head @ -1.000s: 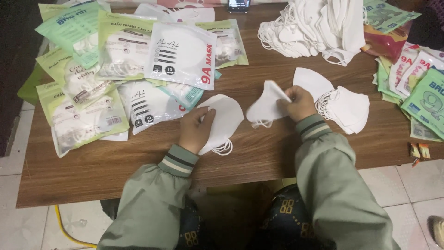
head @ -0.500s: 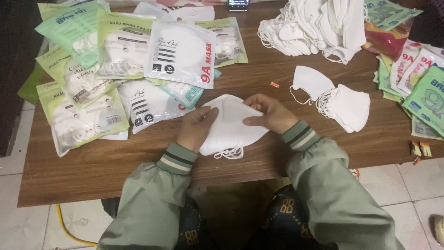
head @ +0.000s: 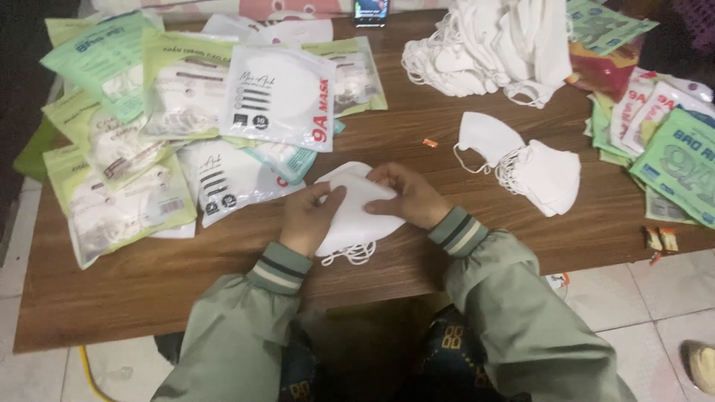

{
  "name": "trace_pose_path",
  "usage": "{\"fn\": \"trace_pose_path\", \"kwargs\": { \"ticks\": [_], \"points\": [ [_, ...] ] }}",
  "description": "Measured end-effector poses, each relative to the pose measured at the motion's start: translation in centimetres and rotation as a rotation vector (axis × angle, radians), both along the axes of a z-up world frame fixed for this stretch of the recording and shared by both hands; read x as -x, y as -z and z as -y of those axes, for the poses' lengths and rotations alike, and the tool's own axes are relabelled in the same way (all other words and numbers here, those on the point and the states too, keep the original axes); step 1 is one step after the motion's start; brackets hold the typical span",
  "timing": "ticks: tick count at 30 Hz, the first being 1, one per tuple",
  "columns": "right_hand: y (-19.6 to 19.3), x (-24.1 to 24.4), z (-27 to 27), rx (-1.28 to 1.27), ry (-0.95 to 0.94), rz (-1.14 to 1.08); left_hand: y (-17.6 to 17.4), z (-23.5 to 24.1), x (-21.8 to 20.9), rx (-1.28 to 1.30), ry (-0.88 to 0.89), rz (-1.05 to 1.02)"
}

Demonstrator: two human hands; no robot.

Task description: Folding and stacking white face masks on a wooden table for packaging.

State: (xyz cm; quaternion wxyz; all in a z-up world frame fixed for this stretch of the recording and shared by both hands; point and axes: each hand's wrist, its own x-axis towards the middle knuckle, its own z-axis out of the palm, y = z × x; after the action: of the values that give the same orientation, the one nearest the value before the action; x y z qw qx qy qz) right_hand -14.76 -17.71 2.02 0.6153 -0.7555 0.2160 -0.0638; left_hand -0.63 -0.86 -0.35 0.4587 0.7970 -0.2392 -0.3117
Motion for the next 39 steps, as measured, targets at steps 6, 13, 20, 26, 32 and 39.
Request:
{"fn": "trace_pose_path", "kwargs": {
  "ticks": [6, 13, 20, 26, 32, 39],
  "points": [
    [2.0, 2.0, 10.0, 0.467, 0.365, -0.100, -3.2, -1.2, 0.9, -0.052, -0.086, 0.053],
    [3.7, 5.6, 24.1, 0.708, 0.813, -0.079, -2.4, -1.3, 1.7, 0.186, -0.168, 0.037],
    [2.7, 2.6, 35.2, 1.053, 0.791, 0.026, -1.7, -1.6, 1.3, 0.158, -0.193, 0.028],
    [-6.5, -1.3, 30.8, 0.630, 0.736, -0.397, -2.1, -1.6, 1.4, 0.261, -0.202, -0.003],
    [-2.1, -1.8, 36.0, 0.750, 0.612, -0.340, -2.2, -1.8, 1.4, 0.314, -0.201, 0.023],
    [-8.9, -2.5, 29.0, 0.686, 0.739, -0.647, -1.8, -1.8, 1.4, 0.281, -0.199, 0.043]
  ]
}}
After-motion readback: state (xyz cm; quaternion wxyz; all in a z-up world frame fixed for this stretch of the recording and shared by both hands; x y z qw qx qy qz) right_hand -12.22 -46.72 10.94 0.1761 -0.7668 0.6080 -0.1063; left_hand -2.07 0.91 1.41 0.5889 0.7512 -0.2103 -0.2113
